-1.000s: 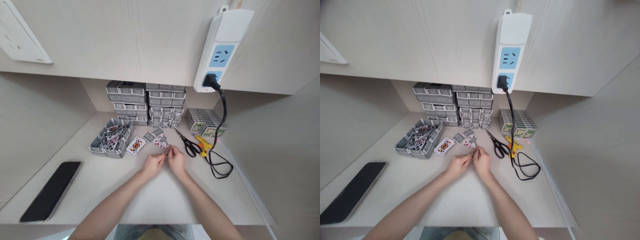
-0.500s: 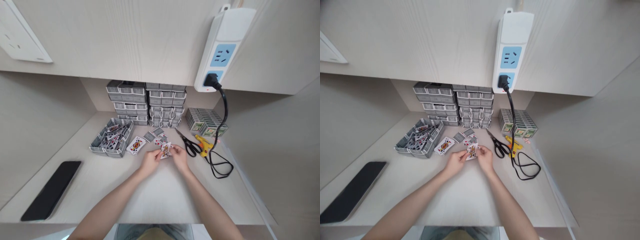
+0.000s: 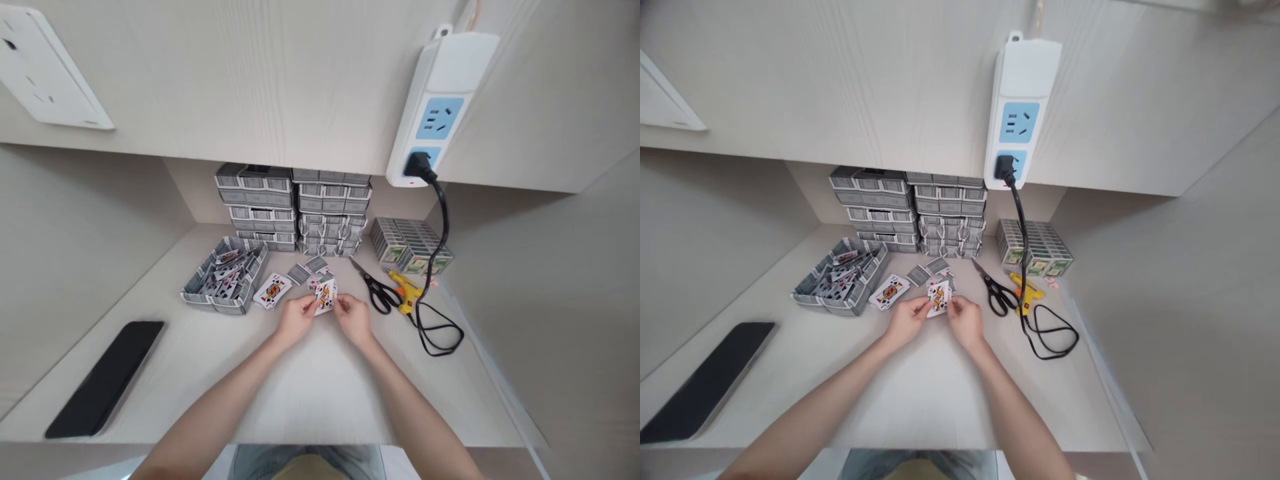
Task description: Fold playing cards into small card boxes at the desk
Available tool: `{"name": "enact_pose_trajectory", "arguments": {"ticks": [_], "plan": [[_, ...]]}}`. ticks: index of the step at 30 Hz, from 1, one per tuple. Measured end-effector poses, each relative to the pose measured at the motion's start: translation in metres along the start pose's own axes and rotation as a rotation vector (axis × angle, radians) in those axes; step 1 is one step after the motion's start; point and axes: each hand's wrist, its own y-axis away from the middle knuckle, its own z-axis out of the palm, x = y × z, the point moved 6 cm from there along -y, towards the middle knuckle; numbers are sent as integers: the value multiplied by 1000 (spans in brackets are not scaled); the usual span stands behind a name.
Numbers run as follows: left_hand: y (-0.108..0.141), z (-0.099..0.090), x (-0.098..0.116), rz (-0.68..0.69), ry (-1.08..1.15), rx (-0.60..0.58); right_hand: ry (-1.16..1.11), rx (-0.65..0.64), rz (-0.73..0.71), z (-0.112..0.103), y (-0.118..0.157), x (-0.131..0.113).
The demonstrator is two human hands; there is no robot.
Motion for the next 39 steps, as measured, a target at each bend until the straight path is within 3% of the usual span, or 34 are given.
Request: {"name": "enact_pose_trajectory", "arguments": {"ticks": [7, 10, 16, 20, 26, 39], "plan": [[3, 8, 2, -5, 84, -10, 393, 132, -62, -3, 11, -17], [2, 6, -2, -32, 105, 30, 288, 130, -57, -3, 9, -15], [-3, 0, -11, -54, 129, 73, -82, -10, 4, 1, -4, 1], [-7, 0, -19, -60, 140, 64, -49, -56, 5, 1, -6, 3], [-12, 5, -29, -91, 202, 43, 70, -6, -52, 4, -6, 1], [-19, 7, -41, -107, 262, 20, -7, -12, -27, 7, -8, 9]]}}
